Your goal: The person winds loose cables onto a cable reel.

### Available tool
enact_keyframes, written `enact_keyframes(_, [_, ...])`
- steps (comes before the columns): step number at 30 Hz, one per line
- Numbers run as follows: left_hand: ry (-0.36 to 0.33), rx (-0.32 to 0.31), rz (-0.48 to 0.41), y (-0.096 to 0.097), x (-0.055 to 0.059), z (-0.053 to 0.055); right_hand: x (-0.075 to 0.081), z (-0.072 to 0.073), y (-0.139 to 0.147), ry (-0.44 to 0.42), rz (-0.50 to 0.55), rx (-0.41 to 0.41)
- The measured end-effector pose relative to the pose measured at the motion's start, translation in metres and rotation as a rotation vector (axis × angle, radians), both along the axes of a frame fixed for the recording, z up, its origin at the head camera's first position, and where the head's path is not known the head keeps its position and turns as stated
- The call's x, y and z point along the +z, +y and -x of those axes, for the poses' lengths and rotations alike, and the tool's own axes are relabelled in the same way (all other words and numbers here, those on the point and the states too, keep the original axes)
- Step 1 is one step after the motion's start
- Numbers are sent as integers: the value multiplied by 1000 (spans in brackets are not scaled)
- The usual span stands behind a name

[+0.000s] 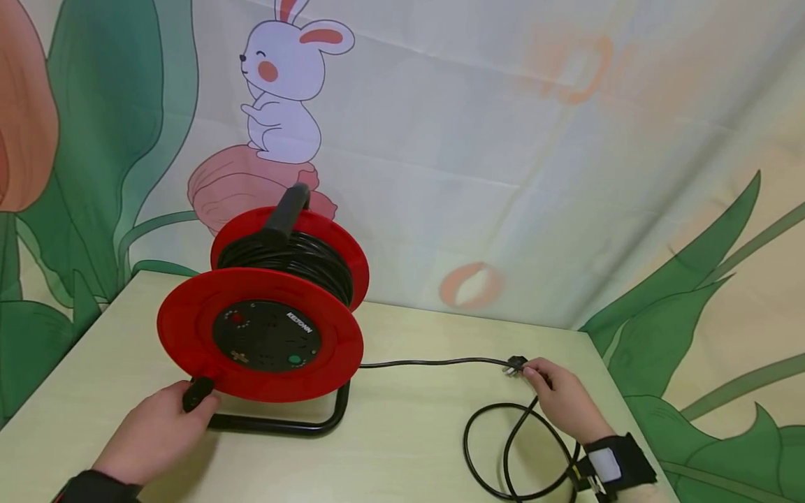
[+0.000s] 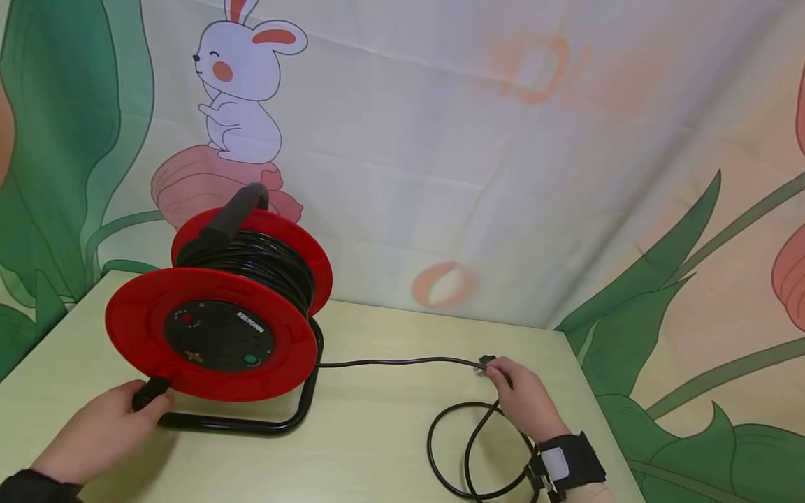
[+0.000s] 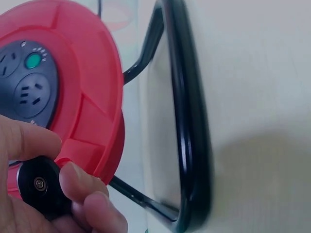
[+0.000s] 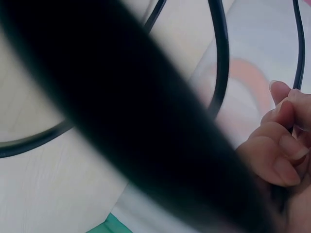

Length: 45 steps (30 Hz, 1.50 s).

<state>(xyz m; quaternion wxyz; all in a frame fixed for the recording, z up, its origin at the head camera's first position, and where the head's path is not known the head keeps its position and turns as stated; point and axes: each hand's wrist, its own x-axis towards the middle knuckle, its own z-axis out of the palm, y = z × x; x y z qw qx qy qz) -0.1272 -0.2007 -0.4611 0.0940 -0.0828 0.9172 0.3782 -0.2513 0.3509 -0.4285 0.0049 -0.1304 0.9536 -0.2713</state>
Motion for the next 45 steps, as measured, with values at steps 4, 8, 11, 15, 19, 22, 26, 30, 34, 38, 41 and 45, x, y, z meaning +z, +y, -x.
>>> enact_keyframes(4, [-7,25,-15,-5,6,-1,-3,-1,-8,-17,3,3])
enact_keyframes(8, [-16,58,-27,-10,10,-3,-6,0,-16,-43,12,3])
enact_keyframes(11, [-6,76,-29,-12,12,-4,-8,1,-20,-49,18,9])
enact_keyframes(15, [19,100,-21,-14,15,-5,-11,2,-26,-51,20,20])
enact_keyframes(19, [46,132,-21,-14,17,-6,-15,2,-30,-52,21,36])
enact_keyframes(22, [57,156,-31,-15,20,-7,-17,3,-34,-45,21,48])
enact_keyframes(26, [84,173,-31,-15,24,-9,-18,3,-42,-39,23,61])
enact_keyframes(30, [137,183,-29,-15,27,-10,-20,5,-49,-30,23,74])
enact_keyframes(34, [181,213,-38,-13,32,-11,-23,7,-56,-29,29,90])
enact_keyframes(38, [222,239,-41,-10,38,-12,-26,9,-61,-49,42,105])
enact_keyframes(41, [242,251,-43,-9,41,-12,-30,10,-64,-42,50,113])
enact_keyframes(45, [270,267,-48,-8,43,-12,-33,9,-70,-31,48,114])
